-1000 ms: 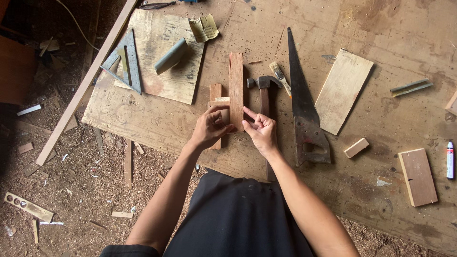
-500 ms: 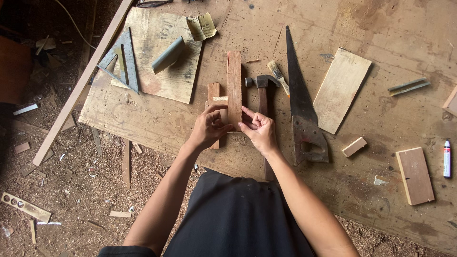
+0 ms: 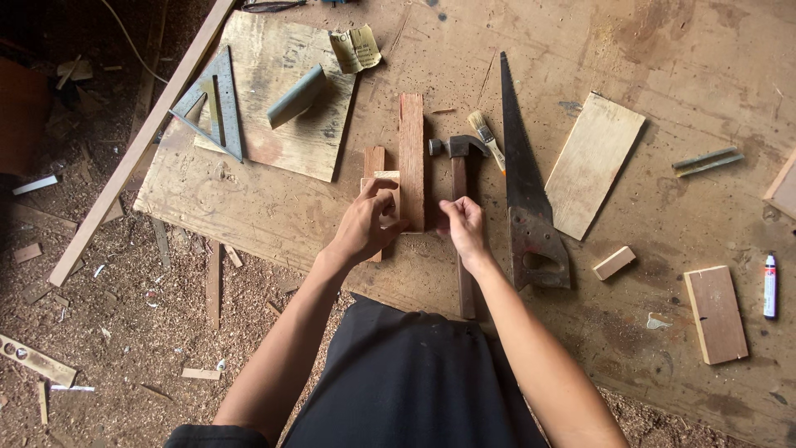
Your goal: The person assembles a small wooden structure by hand, aligning several small wooden pieces on a workbench. They use a hammer to drive nails into the wood to secure the pieces together. The person repeatedly adjusts the alignment and hammers additional nails to complete the assembly.
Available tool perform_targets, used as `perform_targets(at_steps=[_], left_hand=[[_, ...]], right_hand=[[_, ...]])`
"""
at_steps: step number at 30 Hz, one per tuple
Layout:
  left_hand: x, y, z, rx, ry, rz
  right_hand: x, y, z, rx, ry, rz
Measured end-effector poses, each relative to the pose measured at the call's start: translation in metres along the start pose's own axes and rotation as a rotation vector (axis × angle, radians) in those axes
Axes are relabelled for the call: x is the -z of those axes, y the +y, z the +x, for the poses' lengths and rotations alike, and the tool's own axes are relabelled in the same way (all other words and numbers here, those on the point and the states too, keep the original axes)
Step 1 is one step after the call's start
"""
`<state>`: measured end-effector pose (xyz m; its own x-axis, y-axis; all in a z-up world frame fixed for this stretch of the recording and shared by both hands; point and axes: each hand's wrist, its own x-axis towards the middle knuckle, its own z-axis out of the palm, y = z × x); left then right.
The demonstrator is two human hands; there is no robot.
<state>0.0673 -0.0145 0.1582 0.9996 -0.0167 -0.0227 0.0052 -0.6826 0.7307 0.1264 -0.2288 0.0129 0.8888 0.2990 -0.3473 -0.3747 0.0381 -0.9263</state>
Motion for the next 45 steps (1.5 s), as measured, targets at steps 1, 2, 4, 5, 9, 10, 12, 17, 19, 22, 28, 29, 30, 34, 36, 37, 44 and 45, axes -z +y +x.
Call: perform_targets(at_steps=[1,2,4,5,9,10,12,17,19,22,28,29,30,34,36,37,44,45], left_hand=[[0.001,0.002,0.001,0.006,-0.001,-0.007],[0.001,0.004,0.002,0.009,-0.003,-0.013],[0.002,0.005,0.004,-0.008,0.007,-0.021],[0.001,0.004,0.005,-0.029,0.019,-0.022],[0.002,0.007,0.008,-0.153,0.048,-0.025],[0.003,0.008,0.008,-0.152,0.042,-0.005],[0.004,0.008,0.007,-0.147,0.028,0.032],[0.005,0.005,0.005,-0.070,-0.018,0.004],[0.005,0.003,0.004,-0.095,0.002,-0.014],[0.004,0.003,0.003,-0.084,0.019,-0.026],[0.007,0.008,0.002,-0.056,0.018,-0.061],[0.008,0.009,0.002,-0.081,0.029,-0.061],[0.008,0.008,0.003,-0.109,0.041,-0.060],[0.007,0.008,0.006,-0.059,0.002,-0.025],[0.008,0.008,0.006,-0.014,-0.022,-0.035],[0.008,0.008,0.007,-0.024,-0.022,-0.034],[0.006,0.003,0.004,-0.052,-0.017,-0.043],[0.006,0.003,0.003,-0.048,-0.017,-0.040]], right_hand=[[0.000,0.001,0.003,-0.125,0.026,-0.035],[-0.002,0.002,0.007,-0.248,0.054,-0.068],[-0.005,0.008,0.012,-0.399,0.084,-0.174],[-0.006,0.014,0.014,-0.425,0.086,-0.246],[0.002,0.041,0.029,-0.498,0.002,-0.588],[0.003,0.048,0.030,-0.314,0.023,-0.704],[0.002,0.050,0.026,0.064,0.057,-0.920],[-0.021,-0.021,0.020,0.212,-0.050,-0.457],[-0.029,-0.050,0.010,0.123,-0.129,-0.390],[-0.034,-0.072,0.002,0.131,-0.122,-0.423],[-0.035,-0.063,-0.001,0.078,-0.106,-0.286],[-0.035,-0.060,0.000,0.082,-0.106,-0.287],[-0.035,-0.059,0.001,0.088,-0.103,-0.289],[-0.035,-0.054,-0.001,0.082,-0.100,-0.266],[-0.035,-0.053,-0.002,0.118,-0.094,-0.276],[-0.035,-0.053,-0.002,0.121,-0.091,-0.282],[-0.035,-0.050,0.001,0.129,-0.092,-0.302],[-0.035,-0.049,0.001,0.127,-0.094,-0.306]])
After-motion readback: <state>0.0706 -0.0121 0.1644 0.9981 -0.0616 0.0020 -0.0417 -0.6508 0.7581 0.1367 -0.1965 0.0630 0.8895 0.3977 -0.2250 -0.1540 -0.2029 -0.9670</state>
